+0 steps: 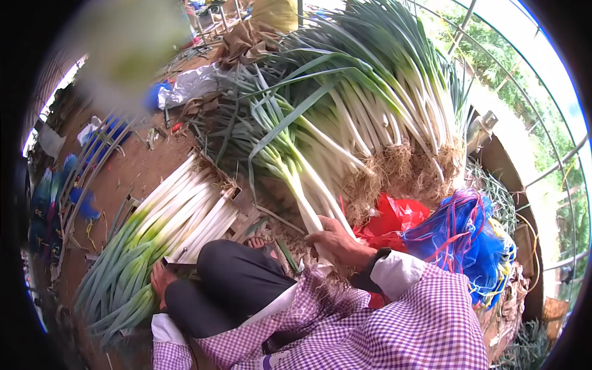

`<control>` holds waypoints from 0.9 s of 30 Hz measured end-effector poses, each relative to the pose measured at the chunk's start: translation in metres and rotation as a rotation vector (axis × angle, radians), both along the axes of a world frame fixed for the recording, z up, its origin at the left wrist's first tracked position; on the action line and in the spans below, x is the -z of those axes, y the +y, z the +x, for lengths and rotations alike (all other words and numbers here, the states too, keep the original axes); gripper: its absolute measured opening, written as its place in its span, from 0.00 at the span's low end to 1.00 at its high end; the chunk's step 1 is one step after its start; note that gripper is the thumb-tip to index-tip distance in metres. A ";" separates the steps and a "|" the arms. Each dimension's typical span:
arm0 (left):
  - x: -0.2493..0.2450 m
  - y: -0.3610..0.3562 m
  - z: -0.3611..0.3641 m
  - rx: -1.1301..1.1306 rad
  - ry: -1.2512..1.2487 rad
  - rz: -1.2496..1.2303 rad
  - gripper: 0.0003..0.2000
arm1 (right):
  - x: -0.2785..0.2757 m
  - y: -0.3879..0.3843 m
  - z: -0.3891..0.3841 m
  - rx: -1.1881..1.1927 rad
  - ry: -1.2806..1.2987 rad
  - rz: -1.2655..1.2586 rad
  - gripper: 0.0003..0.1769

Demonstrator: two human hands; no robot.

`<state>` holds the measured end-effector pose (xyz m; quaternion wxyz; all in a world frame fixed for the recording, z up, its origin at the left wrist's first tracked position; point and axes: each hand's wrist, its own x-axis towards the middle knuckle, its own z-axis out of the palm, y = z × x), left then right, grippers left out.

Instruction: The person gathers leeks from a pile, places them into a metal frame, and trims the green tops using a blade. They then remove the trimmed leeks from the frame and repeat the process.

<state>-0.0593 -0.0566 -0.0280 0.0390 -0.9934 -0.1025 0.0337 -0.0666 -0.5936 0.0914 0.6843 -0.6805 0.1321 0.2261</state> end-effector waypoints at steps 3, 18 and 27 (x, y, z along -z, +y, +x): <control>0.005 0.003 0.002 0.007 -0.008 0.024 0.25 | -0.018 0.002 0.000 -0.022 0.057 0.075 0.17; 0.031 0.012 0.003 0.221 -0.374 0.177 0.19 | -0.282 0.012 -0.057 0.124 0.159 0.647 0.28; 0.005 -0.007 0.005 0.174 -0.248 0.013 0.19 | -0.349 0.039 -0.086 -0.034 0.098 0.878 0.36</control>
